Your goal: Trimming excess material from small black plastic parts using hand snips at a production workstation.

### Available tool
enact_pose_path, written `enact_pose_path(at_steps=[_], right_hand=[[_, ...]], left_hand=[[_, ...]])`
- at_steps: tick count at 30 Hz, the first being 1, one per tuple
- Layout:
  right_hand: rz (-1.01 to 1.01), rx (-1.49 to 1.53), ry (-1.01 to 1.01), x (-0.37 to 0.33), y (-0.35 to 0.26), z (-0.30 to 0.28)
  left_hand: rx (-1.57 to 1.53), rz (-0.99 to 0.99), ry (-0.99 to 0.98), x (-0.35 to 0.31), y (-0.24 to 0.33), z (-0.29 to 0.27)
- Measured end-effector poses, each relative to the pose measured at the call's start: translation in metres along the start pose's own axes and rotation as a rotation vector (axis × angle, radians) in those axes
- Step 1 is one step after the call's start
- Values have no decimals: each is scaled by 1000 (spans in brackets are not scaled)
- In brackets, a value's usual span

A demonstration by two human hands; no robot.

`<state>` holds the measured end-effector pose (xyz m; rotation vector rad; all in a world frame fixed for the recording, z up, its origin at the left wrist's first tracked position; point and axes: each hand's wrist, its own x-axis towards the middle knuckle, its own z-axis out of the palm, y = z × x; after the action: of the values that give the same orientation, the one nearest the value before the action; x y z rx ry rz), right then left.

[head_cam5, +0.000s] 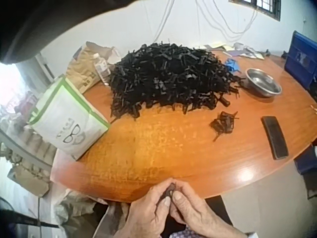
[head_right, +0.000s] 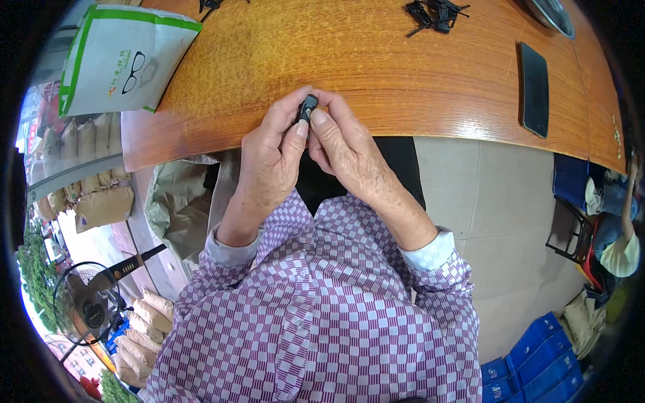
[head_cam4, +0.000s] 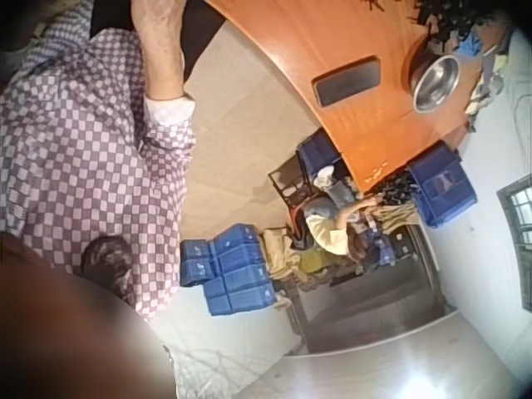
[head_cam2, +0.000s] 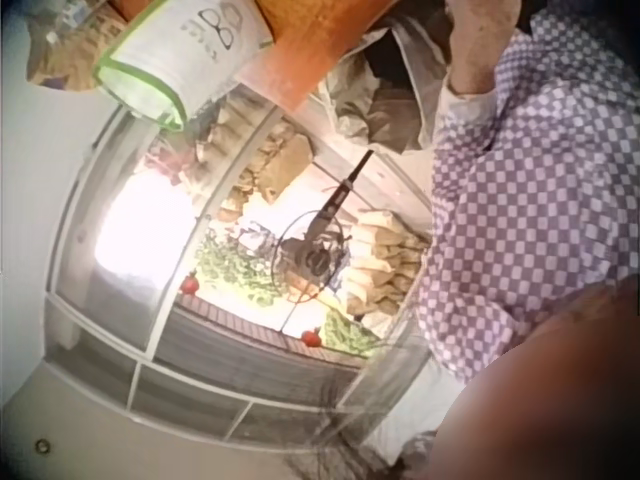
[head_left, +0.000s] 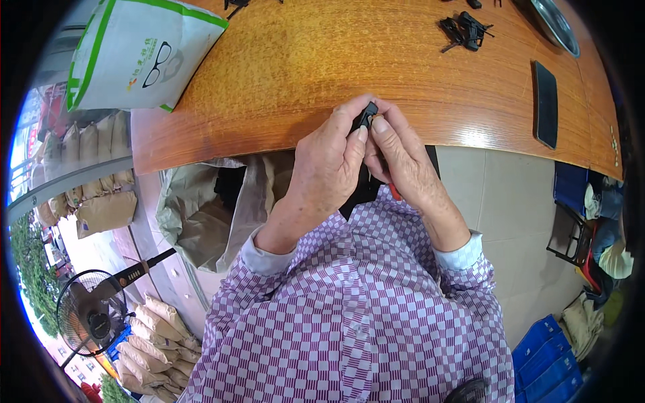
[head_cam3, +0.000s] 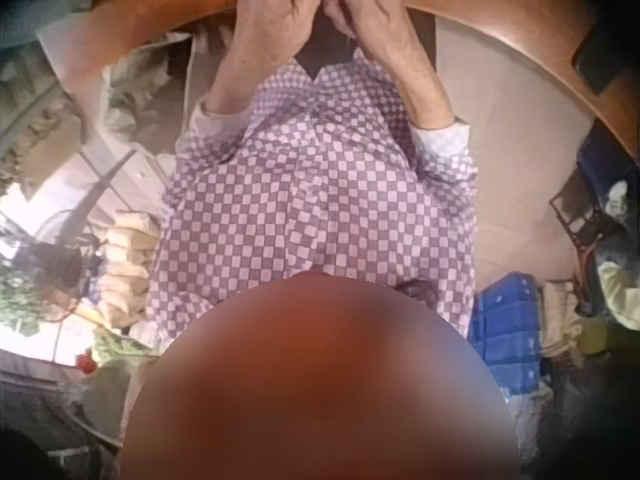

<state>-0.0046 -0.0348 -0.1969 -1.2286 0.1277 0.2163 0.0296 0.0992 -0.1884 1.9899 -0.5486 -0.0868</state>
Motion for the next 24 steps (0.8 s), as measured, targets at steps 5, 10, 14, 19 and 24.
enact_pose_path(at_steps=[5,10,14,19,24], right_hand=[[0,-8,-9,6,4,10],[-33,-59,-15,10,7,14],[-93,-197,-76,20,12,11],[-411,-728,-88,31,-1,-22],[-351,-1305,415,50,-48,-103]], left_hand=[[-2,37,65,-3,-5,-4],[7,85,123,-4,-5,-7],[64,38,131,-8,-12,-10],[76,-182,218,-32,-32,-50],[547,-42,461,-82,-94,-169]])
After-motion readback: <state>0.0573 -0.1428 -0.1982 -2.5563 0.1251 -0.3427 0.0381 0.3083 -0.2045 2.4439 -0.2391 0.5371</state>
